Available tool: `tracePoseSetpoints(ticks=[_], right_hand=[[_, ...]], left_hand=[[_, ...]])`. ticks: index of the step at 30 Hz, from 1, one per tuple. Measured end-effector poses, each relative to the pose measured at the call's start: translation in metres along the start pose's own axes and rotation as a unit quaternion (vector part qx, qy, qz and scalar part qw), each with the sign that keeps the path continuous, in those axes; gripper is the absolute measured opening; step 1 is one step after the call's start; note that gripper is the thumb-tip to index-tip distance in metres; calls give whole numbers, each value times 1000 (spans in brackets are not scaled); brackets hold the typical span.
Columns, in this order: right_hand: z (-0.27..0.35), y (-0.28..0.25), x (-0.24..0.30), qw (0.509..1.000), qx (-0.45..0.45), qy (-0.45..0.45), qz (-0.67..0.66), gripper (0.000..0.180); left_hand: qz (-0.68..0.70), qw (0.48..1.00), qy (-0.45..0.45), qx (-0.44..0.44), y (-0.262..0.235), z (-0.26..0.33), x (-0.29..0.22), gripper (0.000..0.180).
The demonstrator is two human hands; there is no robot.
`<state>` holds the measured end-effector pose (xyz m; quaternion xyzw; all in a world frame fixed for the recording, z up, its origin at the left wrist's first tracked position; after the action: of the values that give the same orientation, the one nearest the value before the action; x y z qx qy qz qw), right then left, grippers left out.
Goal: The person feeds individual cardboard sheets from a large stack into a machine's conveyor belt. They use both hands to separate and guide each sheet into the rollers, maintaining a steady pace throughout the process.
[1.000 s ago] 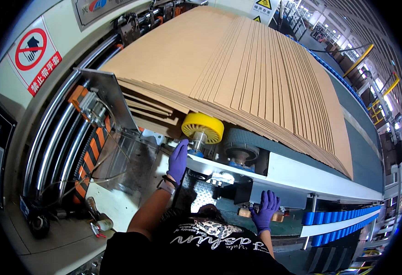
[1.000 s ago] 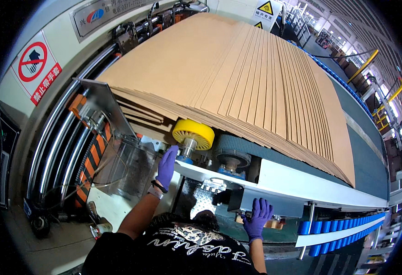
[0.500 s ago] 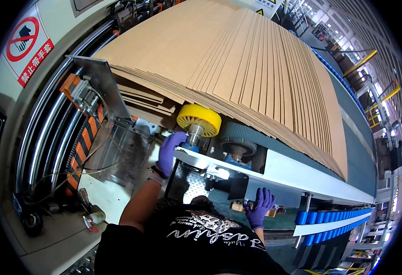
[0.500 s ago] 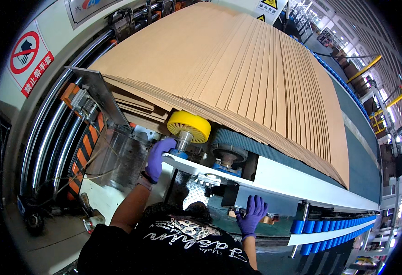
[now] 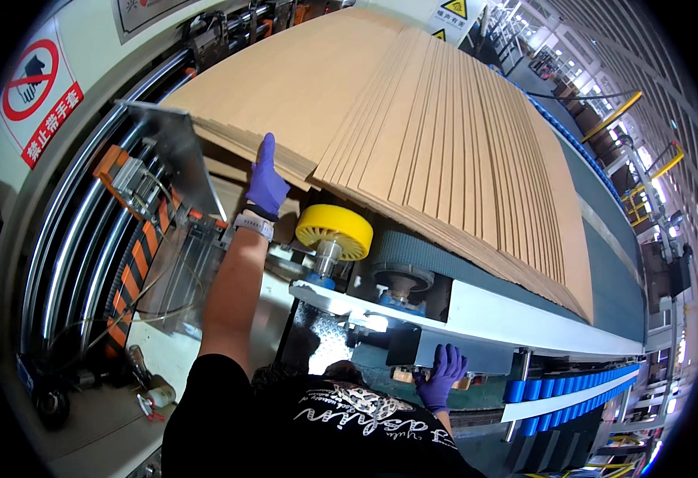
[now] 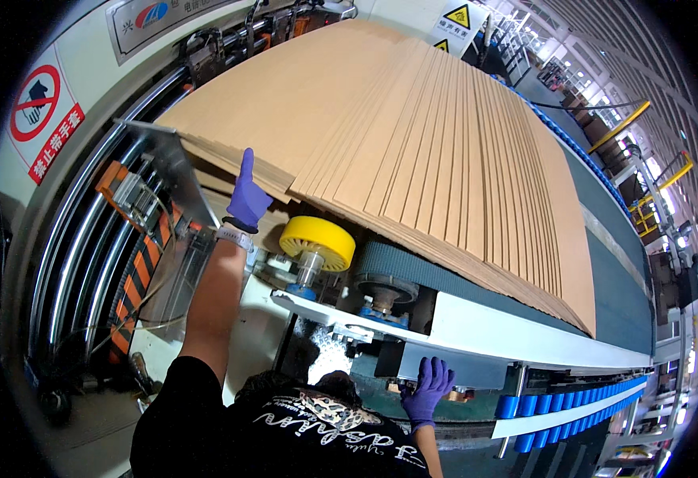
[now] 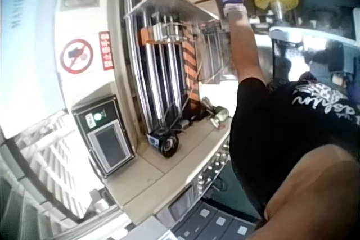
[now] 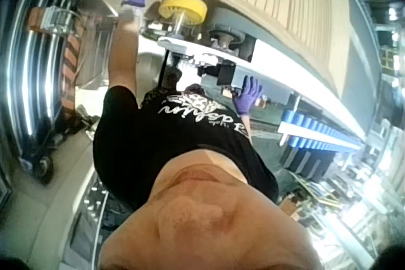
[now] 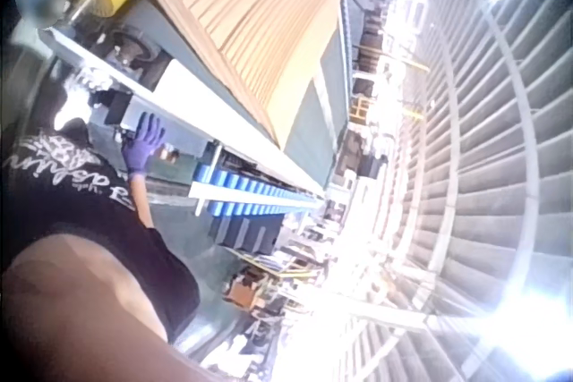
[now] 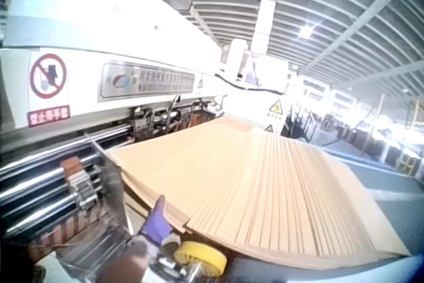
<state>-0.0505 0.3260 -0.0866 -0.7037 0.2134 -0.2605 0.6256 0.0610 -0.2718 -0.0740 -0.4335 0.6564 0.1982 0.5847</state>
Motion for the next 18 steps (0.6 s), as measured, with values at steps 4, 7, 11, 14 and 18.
tracePoseSetpoints(ticks=[4, 7, 11, 14, 18], right_hand=[[0, -4, 1, 1000, 6, 5, -3, 99], [-3, -2, 5, 1000, 3, 2, -15, 99], [1, 3, 2, 1000, 0, 1, -20, 101], [-2, 2, 2, 1000, -13, -1, -18, 101], [1, 0, 2, 1000, -15, -4, -16, 101]], left_hand=[[-256, 964, -61, -37, 1, -1, -31, 83], [157, 965, -136, -159, -16, -1, -3, 65], [385, 882, -130, -237, 4, 16, -32, 71], [411, 872, -131, -232, 33, 27, -36, 77], [427, 866, -133, -223, 47, 36, -38, 87]])
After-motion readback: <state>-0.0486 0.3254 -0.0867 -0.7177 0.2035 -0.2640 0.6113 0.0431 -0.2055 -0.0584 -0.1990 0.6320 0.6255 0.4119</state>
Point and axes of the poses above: each hand's wrist, its own z-axis away from the middle knuckle, its own y-axis out of the palm, x = y × z, the point moved 9 cm from there along -z, towards the middle knuckle, and after that the axes turned 13 degrees about x, right-handed, at the moved point
